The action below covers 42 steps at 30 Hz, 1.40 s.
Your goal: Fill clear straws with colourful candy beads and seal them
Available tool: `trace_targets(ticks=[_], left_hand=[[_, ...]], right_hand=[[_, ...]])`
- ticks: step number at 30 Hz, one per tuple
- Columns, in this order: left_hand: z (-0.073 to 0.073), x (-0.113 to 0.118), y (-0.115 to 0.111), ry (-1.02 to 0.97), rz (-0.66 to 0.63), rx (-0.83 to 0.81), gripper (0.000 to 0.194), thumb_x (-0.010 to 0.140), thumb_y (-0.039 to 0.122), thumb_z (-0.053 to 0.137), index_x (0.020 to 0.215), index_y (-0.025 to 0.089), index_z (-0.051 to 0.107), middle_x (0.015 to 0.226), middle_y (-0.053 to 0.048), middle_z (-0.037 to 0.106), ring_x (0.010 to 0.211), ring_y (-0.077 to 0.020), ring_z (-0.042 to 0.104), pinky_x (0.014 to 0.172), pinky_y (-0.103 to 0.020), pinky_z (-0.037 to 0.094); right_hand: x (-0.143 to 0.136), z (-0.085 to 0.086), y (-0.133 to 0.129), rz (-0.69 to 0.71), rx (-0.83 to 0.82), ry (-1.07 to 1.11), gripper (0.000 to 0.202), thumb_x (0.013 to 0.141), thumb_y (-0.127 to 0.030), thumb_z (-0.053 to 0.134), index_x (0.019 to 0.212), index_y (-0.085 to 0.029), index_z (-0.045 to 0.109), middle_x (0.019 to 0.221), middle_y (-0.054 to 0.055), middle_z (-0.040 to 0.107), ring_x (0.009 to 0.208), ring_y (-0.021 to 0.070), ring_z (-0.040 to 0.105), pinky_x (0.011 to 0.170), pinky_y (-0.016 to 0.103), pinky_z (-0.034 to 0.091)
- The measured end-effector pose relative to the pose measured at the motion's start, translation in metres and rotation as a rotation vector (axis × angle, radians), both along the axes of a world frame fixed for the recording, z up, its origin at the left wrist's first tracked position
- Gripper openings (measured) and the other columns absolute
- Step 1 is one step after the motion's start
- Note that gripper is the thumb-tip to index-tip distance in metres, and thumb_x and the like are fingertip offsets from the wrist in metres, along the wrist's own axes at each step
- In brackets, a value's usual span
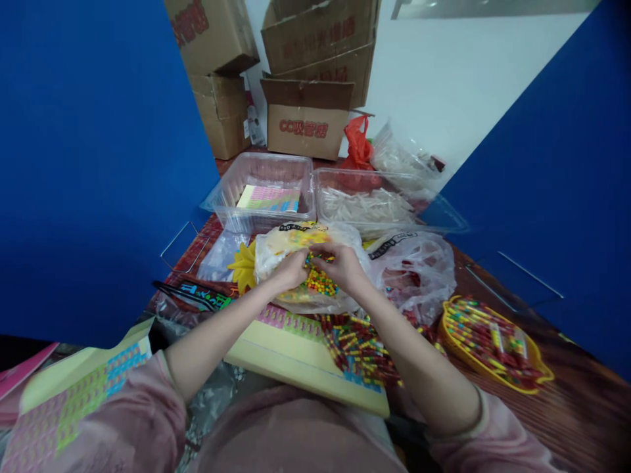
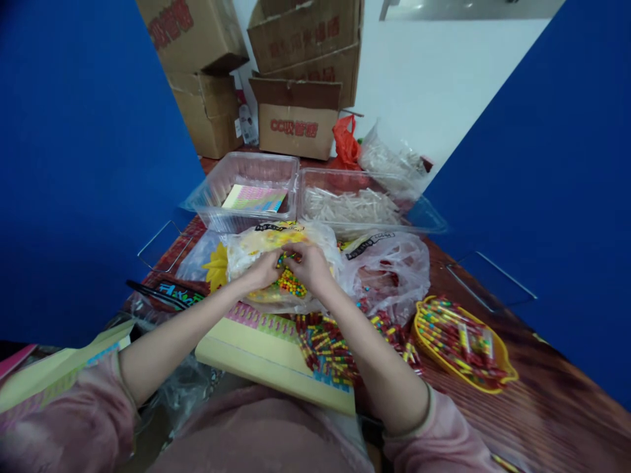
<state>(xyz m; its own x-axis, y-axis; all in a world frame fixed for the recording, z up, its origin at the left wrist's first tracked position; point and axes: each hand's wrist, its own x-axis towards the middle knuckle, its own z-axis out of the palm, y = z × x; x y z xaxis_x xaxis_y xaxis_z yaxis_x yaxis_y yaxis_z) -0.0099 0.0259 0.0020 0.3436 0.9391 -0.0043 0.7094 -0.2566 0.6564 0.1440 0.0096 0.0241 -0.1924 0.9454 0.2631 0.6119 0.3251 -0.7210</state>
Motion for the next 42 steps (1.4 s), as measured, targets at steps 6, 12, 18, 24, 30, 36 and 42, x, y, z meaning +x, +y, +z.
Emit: trace_targets(ticks=[6, 12, 18, 24, 30, 36, 42], left_hand=[[-0.013, 0.004, 0.005, -0.234, -0.056, 0.015, 0.045, 0.082, 0.002, 0.051, 0.125, 0.007, 0.064, 0.131, -0.017, 0.066, 0.126, -0.0278, 0.060, 0.109, -0.041, 0.046], [-0.020, 0.005, 0.005, -0.526, -0.055, 0.001, 0.040, 0.074, -0.002, 0.053, 0.108, 0.008, 0.070, 0.123, -0.013, 0.071, 0.116, -0.0254, 0.065, 0.106, -0.040, 0.048], [-0.016, 0.010, -0.004, -0.534, 0.083, -0.042, 0.038, 0.075, -0.001, 0.056, 0.110, 0.009, 0.068, 0.120, -0.012, 0.072, 0.112, -0.0251, 0.066, 0.103, -0.040, 0.050], [-0.002, 0.011, -0.010, -0.436, 0.153, -0.070, 0.037, 0.080, 0.002, 0.058, 0.115, 0.010, 0.067, 0.123, -0.012, 0.071, 0.114, -0.0269, 0.065, 0.101, -0.040, 0.051], [-0.005, 0.008, -0.010, -0.411, 0.096, -0.014, 0.033, 0.084, 0.010, 0.059, 0.116, 0.011, 0.065, 0.123, -0.013, 0.070, 0.116, -0.0278, 0.064, 0.103, -0.041, 0.049], [-0.016, 0.009, -0.007, -0.435, 0.059, 0.005, 0.035, 0.082, 0.008, 0.053, 0.116, 0.012, 0.064, 0.128, -0.014, 0.068, 0.121, -0.0257, 0.062, 0.105, -0.040, 0.048], [-0.015, 0.010, -0.006, -0.489, 0.055, 0.004, 0.035, 0.081, 0.005, 0.057, 0.113, 0.013, 0.064, 0.125, -0.012, 0.069, 0.118, -0.0240, 0.062, 0.105, -0.038, 0.047]], right_hand=[[-0.006, 0.006, -0.007, 0.107, 0.067, 0.067, 0.028, 0.079, -0.011, 0.061, 0.101, -0.018, 0.077, 0.102, 0.007, 0.078, 0.096, 0.0212, 0.072, 0.091, 0.035, 0.054], [-0.006, 0.007, -0.013, 0.148, 0.153, 0.099, 0.022, 0.083, -0.017, 0.060, 0.096, -0.020, 0.077, 0.097, 0.005, 0.079, 0.091, 0.0209, 0.072, 0.086, 0.034, 0.056], [-0.001, 0.000, -0.020, 0.160, 0.257, 0.105, 0.025, 0.088, -0.019, 0.055, 0.102, -0.024, 0.075, 0.100, 0.004, 0.078, 0.094, 0.0198, 0.072, 0.088, 0.035, 0.056], [0.000, -0.004, -0.020, 0.165, 0.351, 0.092, 0.026, 0.091, -0.019, 0.054, 0.109, -0.023, 0.073, 0.107, 0.006, 0.076, 0.101, 0.0191, 0.071, 0.090, 0.034, 0.057], [-0.001, -0.007, -0.022, 0.127, 0.324, 0.201, 0.023, 0.091, -0.024, 0.056, 0.106, -0.024, 0.073, 0.107, 0.007, 0.076, 0.101, 0.0194, 0.071, 0.091, 0.036, 0.058], [-0.007, -0.005, -0.021, 0.131, 0.278, 0.240, 0.021, 0.090, -0.025, 0.058, 0.104, -0.024, 0.074, 0.104, 0.006, 0.077, 0.100, 0.0204, 0.072, 0.093, 0.038, 0.058], [-0.005, 0.001, -0.020, 0.138, 0.279, 0.286, 0.017, 0.088, -0.023, 0.061, 0.098, -0.024, 0.075, 0.105, 0.006, 0.077, 0.104, 0.0212, 0.071, 0.098, 0.040, 0.057]])
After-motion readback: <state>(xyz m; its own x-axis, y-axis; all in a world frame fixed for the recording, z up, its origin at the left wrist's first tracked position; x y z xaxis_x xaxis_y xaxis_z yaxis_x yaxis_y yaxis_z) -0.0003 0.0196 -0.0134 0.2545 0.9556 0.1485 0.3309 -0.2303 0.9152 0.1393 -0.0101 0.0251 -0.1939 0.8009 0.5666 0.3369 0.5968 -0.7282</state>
